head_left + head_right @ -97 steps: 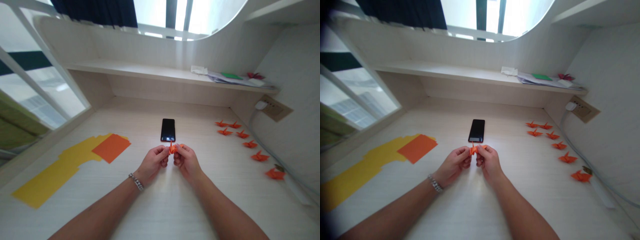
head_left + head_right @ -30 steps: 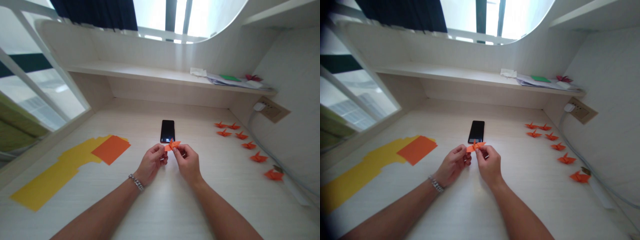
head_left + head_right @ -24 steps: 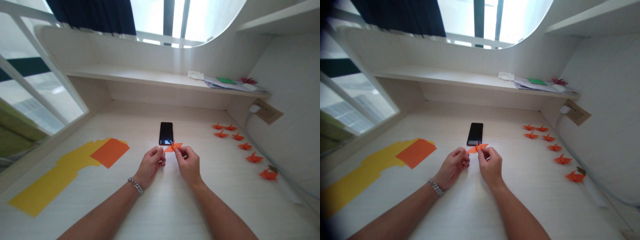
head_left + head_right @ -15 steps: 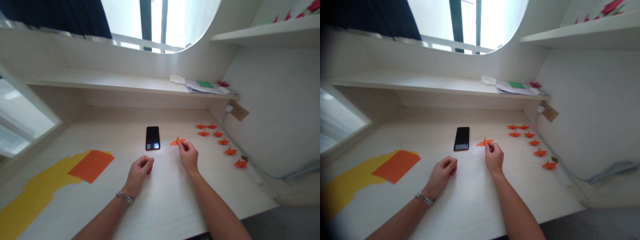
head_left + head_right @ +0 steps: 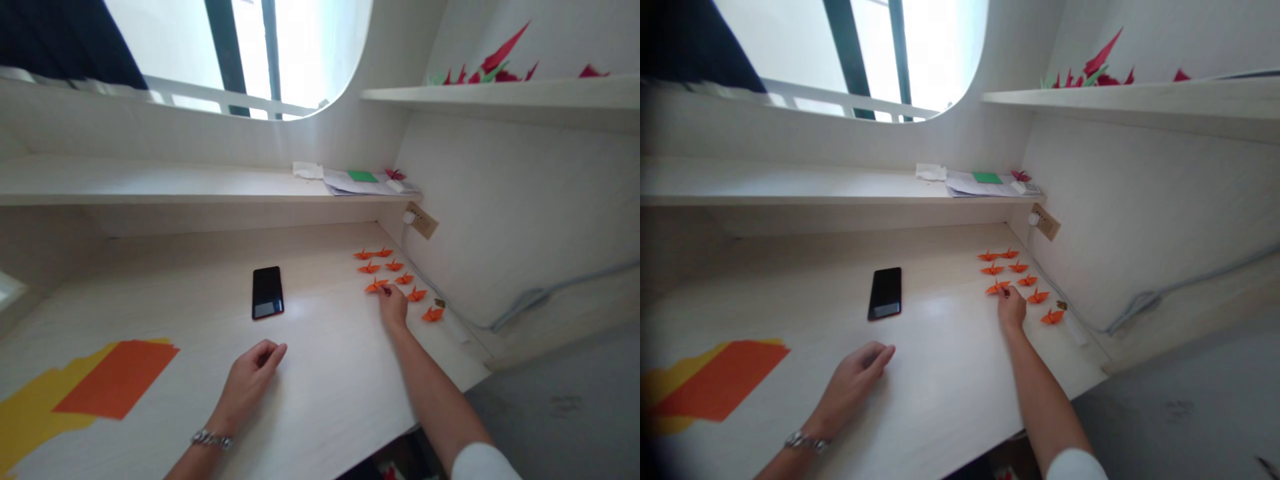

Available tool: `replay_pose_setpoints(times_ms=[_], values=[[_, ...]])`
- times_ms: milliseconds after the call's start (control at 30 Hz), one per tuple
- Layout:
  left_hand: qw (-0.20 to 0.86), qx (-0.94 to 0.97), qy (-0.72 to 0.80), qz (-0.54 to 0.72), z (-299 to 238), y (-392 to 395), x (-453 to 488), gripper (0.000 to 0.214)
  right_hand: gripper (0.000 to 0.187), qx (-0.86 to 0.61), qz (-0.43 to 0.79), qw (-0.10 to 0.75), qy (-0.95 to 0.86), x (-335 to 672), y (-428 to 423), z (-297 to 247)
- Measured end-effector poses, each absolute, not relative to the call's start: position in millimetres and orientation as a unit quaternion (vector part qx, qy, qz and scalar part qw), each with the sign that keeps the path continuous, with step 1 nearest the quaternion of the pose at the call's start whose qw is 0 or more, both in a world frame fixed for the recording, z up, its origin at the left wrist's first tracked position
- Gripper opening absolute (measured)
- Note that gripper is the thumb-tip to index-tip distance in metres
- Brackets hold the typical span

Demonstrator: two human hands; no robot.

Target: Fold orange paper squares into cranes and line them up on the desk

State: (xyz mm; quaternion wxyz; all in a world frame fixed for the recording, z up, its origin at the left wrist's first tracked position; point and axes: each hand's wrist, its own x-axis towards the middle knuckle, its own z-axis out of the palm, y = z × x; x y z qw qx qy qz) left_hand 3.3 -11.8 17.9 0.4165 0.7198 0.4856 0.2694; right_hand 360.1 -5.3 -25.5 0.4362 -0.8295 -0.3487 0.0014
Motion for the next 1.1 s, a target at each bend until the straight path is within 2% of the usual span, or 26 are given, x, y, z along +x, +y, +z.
replay_pose_setpoints(times_ms=[233,633,933,1100], values=[[0.403,0.683,0.519,0.318,10,-26,4,0.035,0.027,-0.859,-0.007,0.392,-0.328,361,2,-29],[0.395,0.682,0.522,0.325,9,-26,5,0.034,0.027,-0.874,-0.003,0.361,-0.326,359,2,-29],[0.401,0.677,0.523,0.326,9,-26,4,0.033,0.027,-0.861,0.002,0.395,-0.321,355,-1,-24],[0.412,0.659,0.534,0.333,13,-25,3,0.033,0.040,-0.837,0.003,0.438,-0.329,348,-13,-17]])
